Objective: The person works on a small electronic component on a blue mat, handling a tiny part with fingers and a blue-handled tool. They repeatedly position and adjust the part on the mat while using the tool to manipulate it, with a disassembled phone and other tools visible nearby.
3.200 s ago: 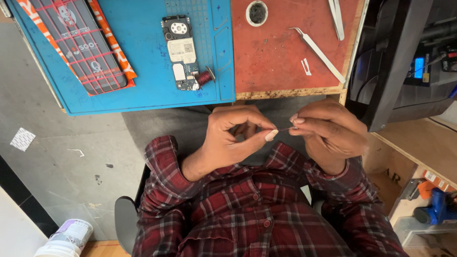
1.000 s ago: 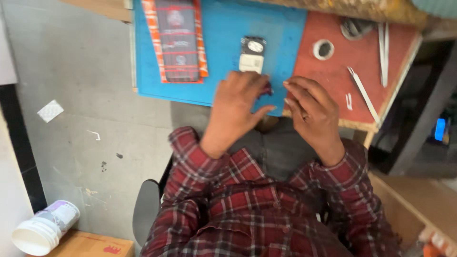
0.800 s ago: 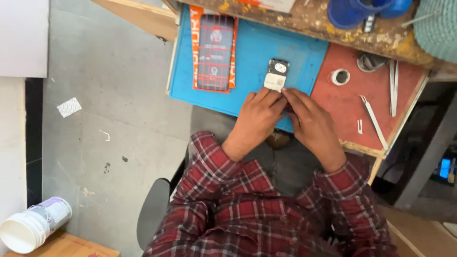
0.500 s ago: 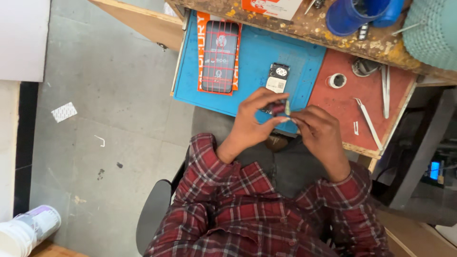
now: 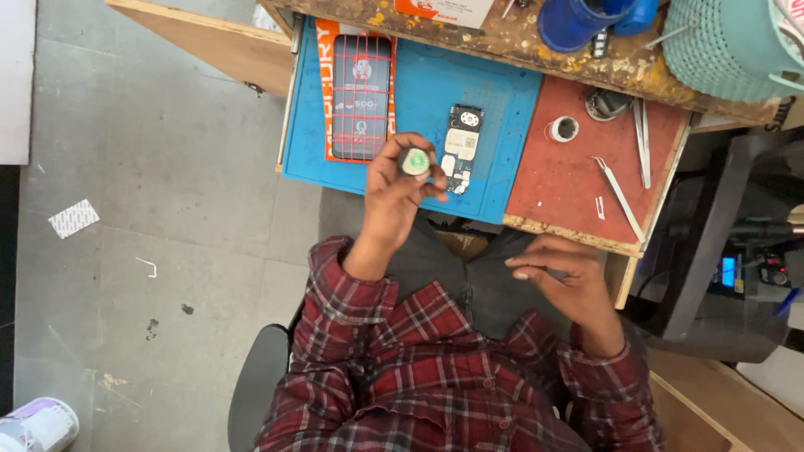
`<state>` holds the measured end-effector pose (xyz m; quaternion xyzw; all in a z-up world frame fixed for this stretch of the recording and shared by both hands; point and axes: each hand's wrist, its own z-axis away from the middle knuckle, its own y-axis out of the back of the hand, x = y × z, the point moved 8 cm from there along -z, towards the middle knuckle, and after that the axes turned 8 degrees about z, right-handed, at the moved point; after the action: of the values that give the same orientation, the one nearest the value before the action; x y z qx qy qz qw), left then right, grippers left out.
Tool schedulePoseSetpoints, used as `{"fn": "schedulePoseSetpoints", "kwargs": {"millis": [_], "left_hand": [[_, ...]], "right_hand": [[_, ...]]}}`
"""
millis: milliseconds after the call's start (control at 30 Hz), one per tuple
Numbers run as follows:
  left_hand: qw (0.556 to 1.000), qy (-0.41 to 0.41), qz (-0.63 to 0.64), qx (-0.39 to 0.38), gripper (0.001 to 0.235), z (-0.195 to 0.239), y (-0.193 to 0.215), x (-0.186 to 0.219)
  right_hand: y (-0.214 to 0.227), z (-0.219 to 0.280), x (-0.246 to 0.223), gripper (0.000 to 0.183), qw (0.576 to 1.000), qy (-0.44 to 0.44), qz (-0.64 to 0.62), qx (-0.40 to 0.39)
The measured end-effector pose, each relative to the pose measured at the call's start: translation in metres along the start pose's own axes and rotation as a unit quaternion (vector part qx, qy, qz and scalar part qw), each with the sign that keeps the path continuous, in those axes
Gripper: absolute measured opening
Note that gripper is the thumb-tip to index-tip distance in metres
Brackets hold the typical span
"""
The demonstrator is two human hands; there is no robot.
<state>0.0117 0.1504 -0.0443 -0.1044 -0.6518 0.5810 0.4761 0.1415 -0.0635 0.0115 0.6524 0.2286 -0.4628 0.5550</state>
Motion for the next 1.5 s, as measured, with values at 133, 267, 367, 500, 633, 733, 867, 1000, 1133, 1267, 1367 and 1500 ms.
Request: {"fn": "schedulePoseSetpoints", "kwargs": {"millis": [133,267,367,500,633,733,867,1000,1133,1267,1367,1500], "left_hand": [[0.991,0.032,0.129,0.003,0.034,0.0,0.013,0.007],[0.986,-0.041,0.157,0.041,0.039,0.0,0.032,0.027],[0.979,-0.066,0.182,0.06,0.04,0.003,0.044,0.044],[0.976,-0.142,0.149,0.077,0.04,0.008,0.057,0.076],[0.957,-0.21,0.166,0.109,0.033,0.017,0.075,0.105],[0.951,-0.245,0.144,0.117,0.033,0.023,0.085,0.124],[0.941,-0.29,0.096,0.147,0.04,0.034,0.097,0.15],[0.919,-0.334,0.086,0.191,0.037,0.047,0.104,0.164],[0.928,-0.326,0.065,0.169,0.037,0.046,0.089,0.163],[0.955,-0.281,-0.004,0.091,0.033,0.03,0.053,0.134],[0.979,-0.178,-0.064,0.074,0.023,0.016,0.031,0.082],[0.985,-0.086,-0.151,-0.017,0.013,0.013,-0.008,0.019]], "right_hand": [[0.012,0.009,0.001,0.016,1.0,-0.009,0.029,0.006],[0.026,0.014,0.002,0.02,0.998,-0.044,0.05,0.01],[0.036,0.017,0.001,0.023,0.996,-0.039,0.081,0.013],[0.054,0.02,0.002,0.022,0.988,-0.028,0.152,0.015],[0.086,0.036,0.017,0.017,0.974,-0.104,0.185,0.084],[0.111,0.055,0.026,0.013,0.946,-0.112,0.275,0.129],[0.151,0.093,0.049,0.017,0.912,-0.123,0.341,0.192],[0.187,0.134,0.081,0.018,0.896,-0.119,0.306,0.298],[0.201,0.156,0.1,0.016,0.886,-0.133,0.224,0.384],[0.186,0.138,0.084,0.01,0.896,-0.077,0.058,0.433],[0.163,0.107,0.057,0.006,0.904,-0.046,0.01,0.424],[0.129,0.073,0.044,0.02,0.906,-0.03,-0.18,0.383]]}}
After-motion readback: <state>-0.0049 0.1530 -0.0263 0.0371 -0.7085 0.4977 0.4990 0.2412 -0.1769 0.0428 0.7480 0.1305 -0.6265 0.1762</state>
